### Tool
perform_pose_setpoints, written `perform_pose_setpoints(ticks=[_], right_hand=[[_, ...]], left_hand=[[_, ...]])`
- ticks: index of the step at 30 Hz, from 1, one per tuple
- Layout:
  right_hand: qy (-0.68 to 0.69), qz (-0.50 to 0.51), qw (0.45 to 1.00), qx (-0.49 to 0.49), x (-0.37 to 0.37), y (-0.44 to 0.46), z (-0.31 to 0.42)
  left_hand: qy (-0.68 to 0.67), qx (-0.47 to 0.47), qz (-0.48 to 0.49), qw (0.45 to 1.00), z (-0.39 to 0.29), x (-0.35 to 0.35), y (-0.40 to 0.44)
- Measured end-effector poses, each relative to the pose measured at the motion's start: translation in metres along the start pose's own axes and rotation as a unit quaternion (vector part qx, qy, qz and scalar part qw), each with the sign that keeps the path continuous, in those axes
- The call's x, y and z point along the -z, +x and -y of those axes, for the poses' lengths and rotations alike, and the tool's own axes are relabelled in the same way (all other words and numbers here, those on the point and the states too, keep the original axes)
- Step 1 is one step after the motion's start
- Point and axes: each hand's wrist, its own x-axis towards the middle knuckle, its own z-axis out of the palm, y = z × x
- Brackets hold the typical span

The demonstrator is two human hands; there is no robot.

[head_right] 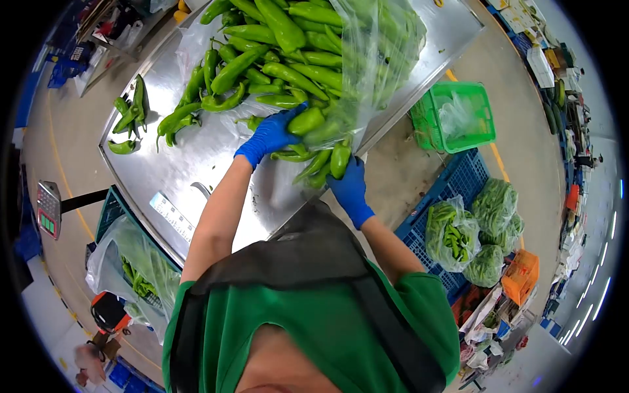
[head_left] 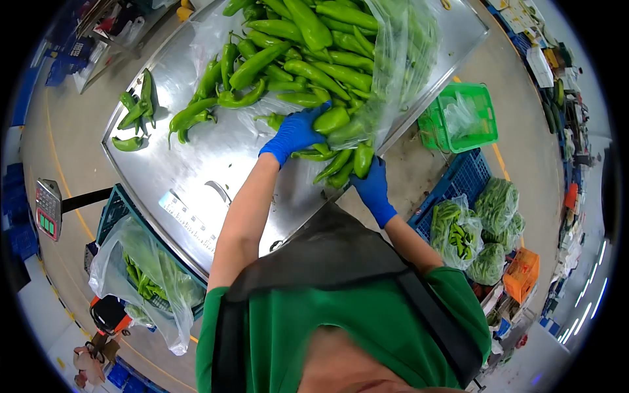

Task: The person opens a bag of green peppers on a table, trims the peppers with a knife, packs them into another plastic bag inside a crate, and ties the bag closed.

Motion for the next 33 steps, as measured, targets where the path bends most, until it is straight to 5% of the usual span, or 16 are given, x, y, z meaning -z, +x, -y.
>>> perform_pose_setpoints(ticks=[2, 7, 10, 14, 18, 22, 25, 33], right_hand=[[0.097, 0.0, 0.994, -0.048, -0.004, -0.008, -0.004], [0.288, 0.058, 0.95, -0.109, -0.011, -0.023, 0.012], [0.367, 0.124, 0.913, -0.128, -0.017, -0.013, 0.02], [0.464, 0.218, 0.846, -0.146, -0.042, 0.001, 0.022], [0.507, 0.264, 0.79, -0.223, -0.055, 0.006, 0.03], [0.492, 0.251, 0.812, -0.189, -0.072, 0.014, 0.029], [0.441, 0.227, 0.863, -0.091, -0.071, 0.012, 0.075], [0.411, 0.237, 0.874, -0.104, -0.04, -0.005, 0.126]], left_hand=[[0.027, 0.066, 0.096, 0.993, -0.013, 0.01, 0.001], [-0.077, 0.162, 0.077, 0.981, 0.005, 0.019, -0.049], [-0.454, 0.289, 0.047, 0.841, 0.026, 0.016, -0.09], [-0.697, 0.373, -0.03, 0.612, 0.052, 0.013, -0.139], [-0.789, 0.309, -0.113, 0.519, 0.059, -0.013, -0.161], [-0.811, 0.295, -0.124, 0.489, 0.074, -0.033, -0.16], [-0.808, 0.252, -0.099, 0.523, 0.05, -0.021, -0.148], [-0.781, 0.193, -0.075, 0.589, 0.002, 0.021, -0.162]])
